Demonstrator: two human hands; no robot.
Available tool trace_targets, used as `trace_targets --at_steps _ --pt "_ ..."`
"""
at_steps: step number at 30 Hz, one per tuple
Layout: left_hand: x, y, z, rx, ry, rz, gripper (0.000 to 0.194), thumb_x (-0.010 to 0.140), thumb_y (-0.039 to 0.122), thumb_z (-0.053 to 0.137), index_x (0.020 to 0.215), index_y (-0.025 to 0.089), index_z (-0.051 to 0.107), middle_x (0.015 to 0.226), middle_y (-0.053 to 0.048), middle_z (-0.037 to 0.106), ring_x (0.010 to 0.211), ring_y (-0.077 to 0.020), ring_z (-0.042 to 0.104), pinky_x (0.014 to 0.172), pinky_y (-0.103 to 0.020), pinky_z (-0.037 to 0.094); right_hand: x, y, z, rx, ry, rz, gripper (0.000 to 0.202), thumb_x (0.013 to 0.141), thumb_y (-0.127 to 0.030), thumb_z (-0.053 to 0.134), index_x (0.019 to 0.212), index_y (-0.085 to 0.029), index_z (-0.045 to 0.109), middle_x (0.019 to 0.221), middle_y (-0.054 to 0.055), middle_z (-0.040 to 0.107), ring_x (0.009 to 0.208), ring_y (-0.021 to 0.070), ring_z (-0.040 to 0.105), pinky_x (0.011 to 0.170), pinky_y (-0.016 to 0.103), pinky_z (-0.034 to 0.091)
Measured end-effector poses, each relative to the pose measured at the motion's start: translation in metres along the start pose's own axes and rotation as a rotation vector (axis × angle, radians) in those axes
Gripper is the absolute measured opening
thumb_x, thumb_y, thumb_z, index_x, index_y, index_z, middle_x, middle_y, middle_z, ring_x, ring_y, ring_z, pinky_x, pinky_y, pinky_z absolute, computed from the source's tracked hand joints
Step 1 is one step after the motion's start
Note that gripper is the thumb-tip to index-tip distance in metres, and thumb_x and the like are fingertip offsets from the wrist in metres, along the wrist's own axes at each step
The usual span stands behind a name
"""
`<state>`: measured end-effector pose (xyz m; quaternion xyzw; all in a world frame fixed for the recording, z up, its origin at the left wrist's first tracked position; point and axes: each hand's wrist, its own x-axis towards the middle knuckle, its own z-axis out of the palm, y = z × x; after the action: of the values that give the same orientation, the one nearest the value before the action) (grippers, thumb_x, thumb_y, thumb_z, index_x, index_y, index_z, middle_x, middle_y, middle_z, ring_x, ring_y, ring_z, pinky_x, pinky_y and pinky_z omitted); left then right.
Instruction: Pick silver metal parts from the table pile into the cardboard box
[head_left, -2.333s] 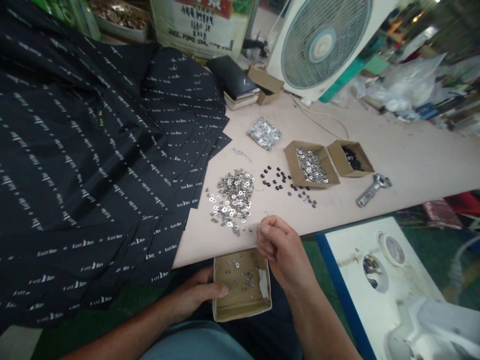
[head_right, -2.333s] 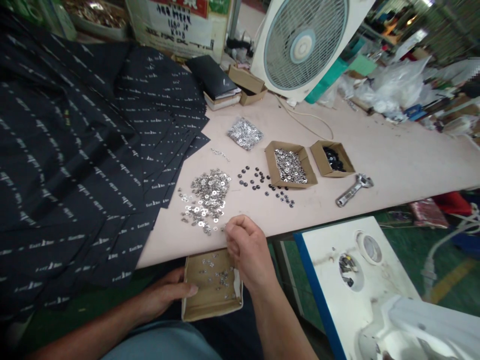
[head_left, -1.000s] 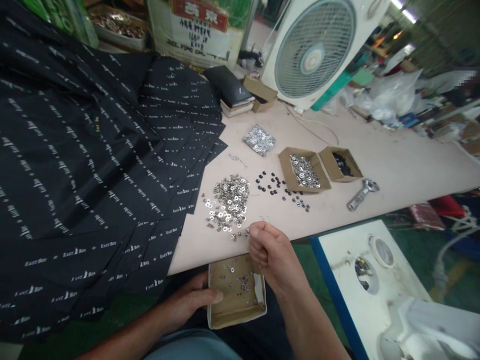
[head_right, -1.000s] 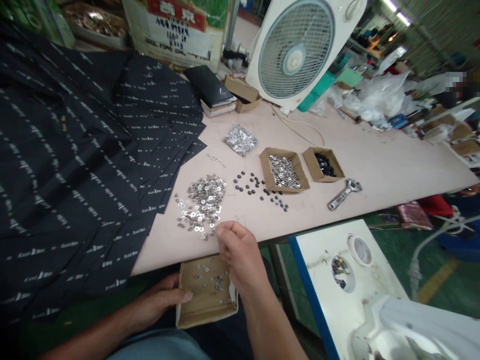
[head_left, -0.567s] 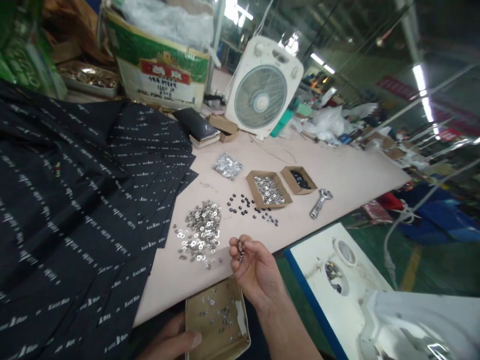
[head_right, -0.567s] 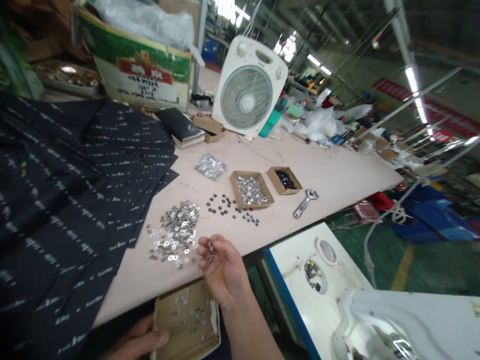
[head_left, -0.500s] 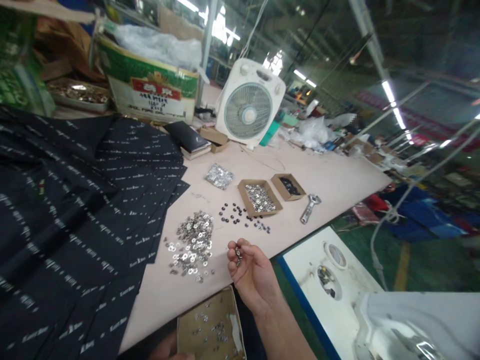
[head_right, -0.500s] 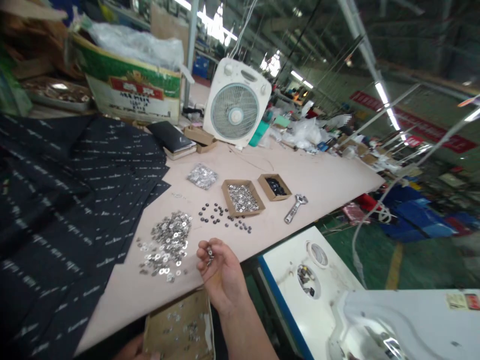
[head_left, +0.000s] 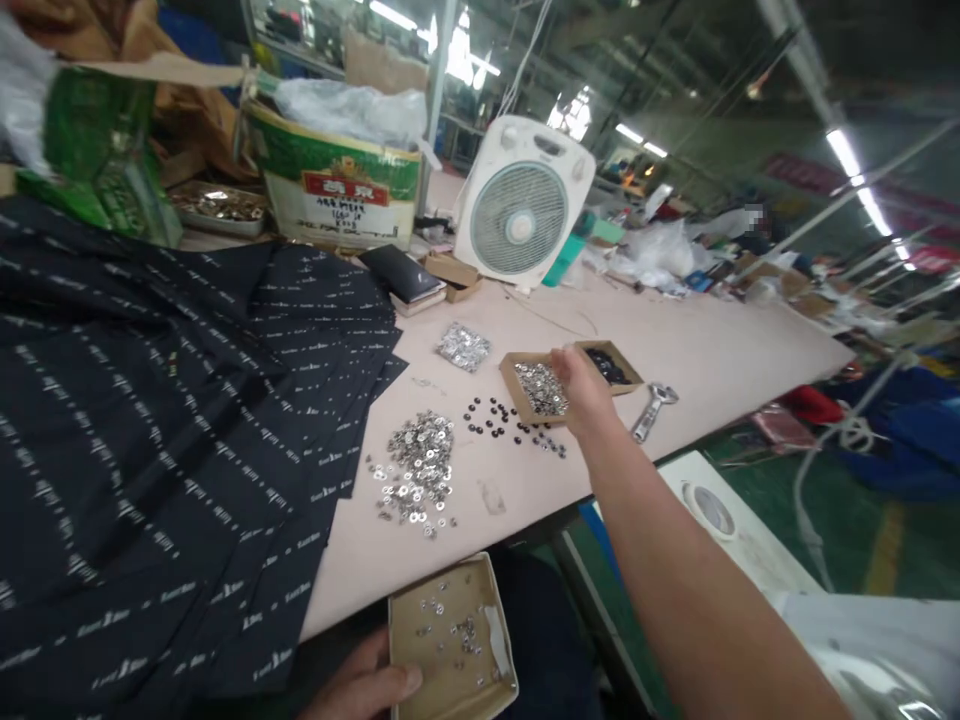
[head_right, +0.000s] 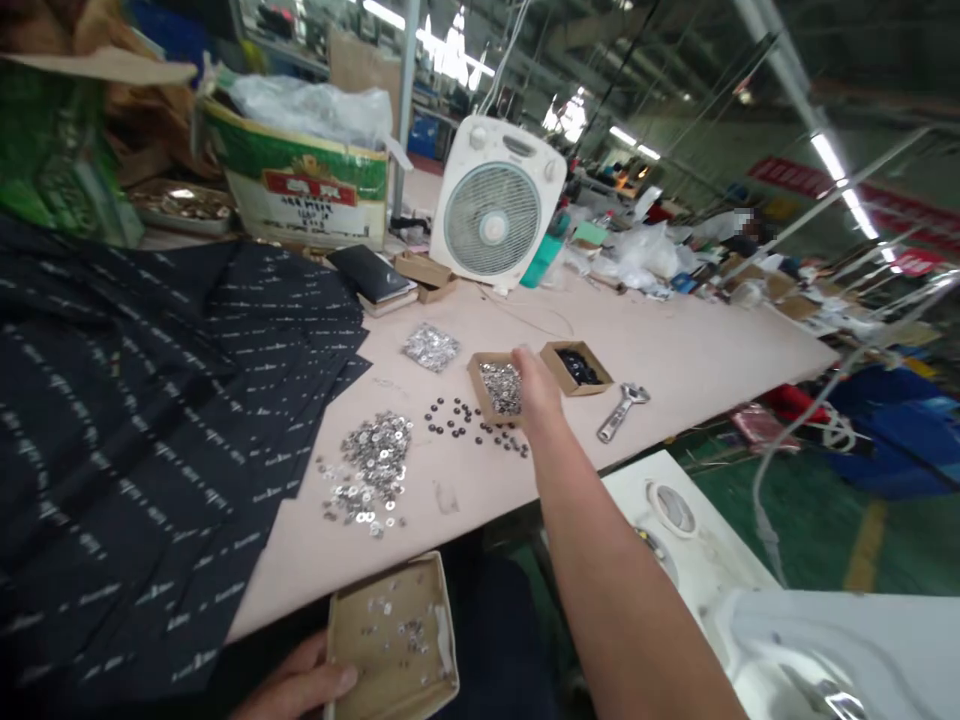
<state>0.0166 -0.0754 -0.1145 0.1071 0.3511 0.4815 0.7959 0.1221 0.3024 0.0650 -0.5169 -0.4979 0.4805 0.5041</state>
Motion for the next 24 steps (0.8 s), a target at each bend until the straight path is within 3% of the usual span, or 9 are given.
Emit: trace_targets --at_steps 2,3,6,8,11,15,24 --pt "-0.001 -0.002 -0.001 -0.030 0.021 0.048 0.065 0.072 0.044 0.085 0.131 0.020 0.074 0.136 -0.015 0.075 0.134 -0.0463 0.061 0.121 -0.065 0.036 -0.022 0.007 -0.002 -0.110 -0.022 -0.094 0.019 0.082 -0.038 0.078 0.087 -0.019 0.075 0.098 0.004 0.076 0.111 0.0248 0.063 0.102 0.036 0.045" --pt "0.000 -0.002 -0.002 -0.029 0.030 0.070 0.061 0.074 0.041 0.084 0.130 0.019 0.074 0.135 -0.015 0.075 0.132 -0.0450 0.063 0.120 -0.063 0.038 -0.039 0.011 -0.005 -0.253 -0.044 -0.216 0.022 0.086 -0.038 0.074 0.096 -0.020 0.078 0.103 0.004 0.077 0.111 0.0253 0.064 0.103 0.038 0.045" --pt "0.001 0.000 -0.004 -0.002 0.016 0.113 0.055 0.079 0.032 0.078 0.132 0.019 0.073 0.136 -0.014 0.075 0.130 -0.0411 0.065 0.118 -0.059 0.042 -0.103 0.029 -0.019 -0.576 -0.228 -0.463 0.023 0.094 -0.037 0.067 0.108 -0.022 0.078 0.103 0.006 0.077 0.095 0.0230 0.068 0.090 0.039 0.051" --pt "0.001 0.001 -0.005 0.010 -0.005 0.117 0.054 0.082 0.029 0.076 0.135 0.018 0.071 0.136 -0.014 0.075 0.129 -0.0401 0.066 0.117 -0.057 0.044 -0.146 0.042 -0.026 -0.654 -0.469 -0.490 0.015 0.095 -0.030 0.066 0.098 -0.021 0.078 0.094 0.005 0.075 0.080 0.0194 0.067 0.074 0.034 0.053" --pt "0.001 0.002 -0.005 -0.001 -0.021 0.102 0.057 0.084 0.025 0.073 0.140 0.019 0.067 0.139 -0.013 0.073 0.133 -0.0374 0.064 0.120 -0.054 0.041 -0.192 0.060 -0.030 -0.687 -0.601 -0.471 0.011 0.095 -0.023 0.067 0.098 -0.021 0.077 0.090 0.005 0.071 0.074 0.0177 0.065 0.070 0.032 0.053" --pt "0.002 0.004 -0.003 0.000 -0.029 0.094 0.059 0.083 0.024 0.073 0.141 0.018 0.066 0.140 -0.012 0.073 0.133 -0.0379 0.063 0.120 -0.055 0.041 -0.211 0.074 -0.023 -0.755 -0.594 -0.523 0.011 0.094 -0.023 0.070 0.102 -0.021 0.076 0.090 0.005 0.070 0.084 0.0212 0.067 0.077 0.034 0.053" --pt "-0.001 0.008 -0.003 0.028 -0.004 0.099 0.057 0.081 0.027 0.074 0.138 0.017 0.069 0.136 -0.011 0.075 0.128 -0.0379 0.065 0.117 -0.054 0.043 -0.213 0.075 -0.010 -0.837 -0.635 -0.589 0.008 0.095 -0.020 0.070 0.095 -0.024 0.076 0.083 0.002 0.067 0.079 0.0197 0.065 0.073 0.032 0.050"
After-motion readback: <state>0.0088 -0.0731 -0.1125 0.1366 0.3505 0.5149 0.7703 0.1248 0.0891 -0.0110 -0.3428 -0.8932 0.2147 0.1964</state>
